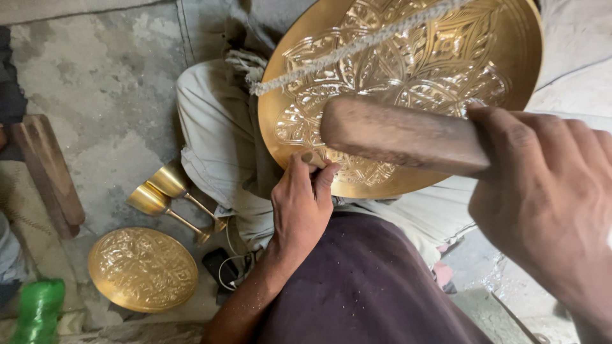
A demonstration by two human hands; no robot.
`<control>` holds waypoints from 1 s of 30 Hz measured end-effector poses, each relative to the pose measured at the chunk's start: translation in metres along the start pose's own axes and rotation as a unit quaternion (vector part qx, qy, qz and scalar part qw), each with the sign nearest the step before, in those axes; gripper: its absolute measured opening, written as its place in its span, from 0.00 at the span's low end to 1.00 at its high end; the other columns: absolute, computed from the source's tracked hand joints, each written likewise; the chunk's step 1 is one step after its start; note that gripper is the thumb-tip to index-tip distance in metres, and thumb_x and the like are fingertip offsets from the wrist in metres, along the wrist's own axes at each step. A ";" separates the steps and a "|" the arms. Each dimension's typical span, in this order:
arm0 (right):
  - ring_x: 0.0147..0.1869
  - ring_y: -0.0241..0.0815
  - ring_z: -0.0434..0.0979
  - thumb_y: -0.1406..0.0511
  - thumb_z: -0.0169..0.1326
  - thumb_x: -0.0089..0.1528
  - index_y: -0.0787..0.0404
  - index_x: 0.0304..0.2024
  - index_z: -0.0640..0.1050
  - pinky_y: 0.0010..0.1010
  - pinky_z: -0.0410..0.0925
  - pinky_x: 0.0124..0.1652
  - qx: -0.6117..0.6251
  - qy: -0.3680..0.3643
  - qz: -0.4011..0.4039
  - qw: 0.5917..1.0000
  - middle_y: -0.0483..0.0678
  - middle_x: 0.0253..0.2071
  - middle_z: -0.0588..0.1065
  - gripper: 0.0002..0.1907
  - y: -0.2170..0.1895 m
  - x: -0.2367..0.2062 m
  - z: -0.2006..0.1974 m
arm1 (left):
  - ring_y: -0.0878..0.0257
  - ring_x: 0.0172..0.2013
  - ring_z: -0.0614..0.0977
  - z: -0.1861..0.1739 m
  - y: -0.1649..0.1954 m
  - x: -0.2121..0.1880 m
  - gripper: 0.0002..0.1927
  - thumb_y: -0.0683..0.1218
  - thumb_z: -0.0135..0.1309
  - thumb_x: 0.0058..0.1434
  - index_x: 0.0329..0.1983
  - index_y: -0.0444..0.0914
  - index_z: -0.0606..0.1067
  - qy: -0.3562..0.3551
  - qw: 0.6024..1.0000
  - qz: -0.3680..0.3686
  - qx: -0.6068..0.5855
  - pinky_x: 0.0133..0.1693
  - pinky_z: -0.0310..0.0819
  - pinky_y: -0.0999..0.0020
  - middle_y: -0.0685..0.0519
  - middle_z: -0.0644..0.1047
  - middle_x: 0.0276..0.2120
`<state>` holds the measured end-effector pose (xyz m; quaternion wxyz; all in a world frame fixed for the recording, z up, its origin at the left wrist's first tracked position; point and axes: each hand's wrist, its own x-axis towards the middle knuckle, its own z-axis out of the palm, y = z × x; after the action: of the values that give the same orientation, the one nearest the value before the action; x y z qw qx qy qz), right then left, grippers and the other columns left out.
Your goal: The person sits on the floor with a decorative embossed brass plate on their lap and strikes a punch with a wooden mallet to chase the raised pattern, repositioning the plate as they work. They then hold the plate by hand and use a small engraving tool to refine the design details.
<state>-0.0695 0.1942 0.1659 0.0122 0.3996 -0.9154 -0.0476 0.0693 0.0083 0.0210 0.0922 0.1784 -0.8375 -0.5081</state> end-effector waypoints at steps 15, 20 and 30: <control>0.43 0.48 0.79 0.72 0.51 0.63 0.60 0.60 0.72 0.38 0.73 0.44 -0.005 -0.083 0.044 0.996 0.53 0.47 0.78 0.21 0.002 0.006 -0.004 | 0.49 0.36 0.84 -0.002 0.013 0.020 0.12 0.44 0.58 0.67 0.48 0.32 0.72 -0.068 0.997 0.029 -0.008 0.34 0.78 0.59 0.44 0.79 0.35; 0.42 0.56 0.79 0.76 0.49 0.61 0.71 0.59 0.72 0.45 0.72 0.43 0.109 -0.083 0.144 0.980 0.62 0.43 0.77 0.22 0.005 -0.001 0.002 | 0.51 0.40 0.86 -0.005 0.014 0.030 0.13 0.41 0.58 0.63 0.50 0.35 0.72 -0.078 0.994 0.067 -0.024 0.37 0.81 0.60 0.45 0.81 0.38; 0.43 0.58 0.81 0.74 0.51 0.62 0.64 0.61 0.71 0.48 0.71 0.44 0.060 -0.128 0.221 0.965 0.61 0.45 0.78 0.23 -0.006 -0.055 0.025 | 0.55 0.39 0.88 -0.008 0.013 0.058 0.10 0.39 0.49 0.68 0.51 0.35 0.74 -0.290 0.953 0.092 0.002 0.35 0.81 0.61 0.45 0.82 0.36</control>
<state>-0.0291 0.2324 0.1410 -0.1191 0.1782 -0.9760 -0.0392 0.0155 -0.0157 0.0350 -0.1089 -0.0542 -0.8419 -0.5258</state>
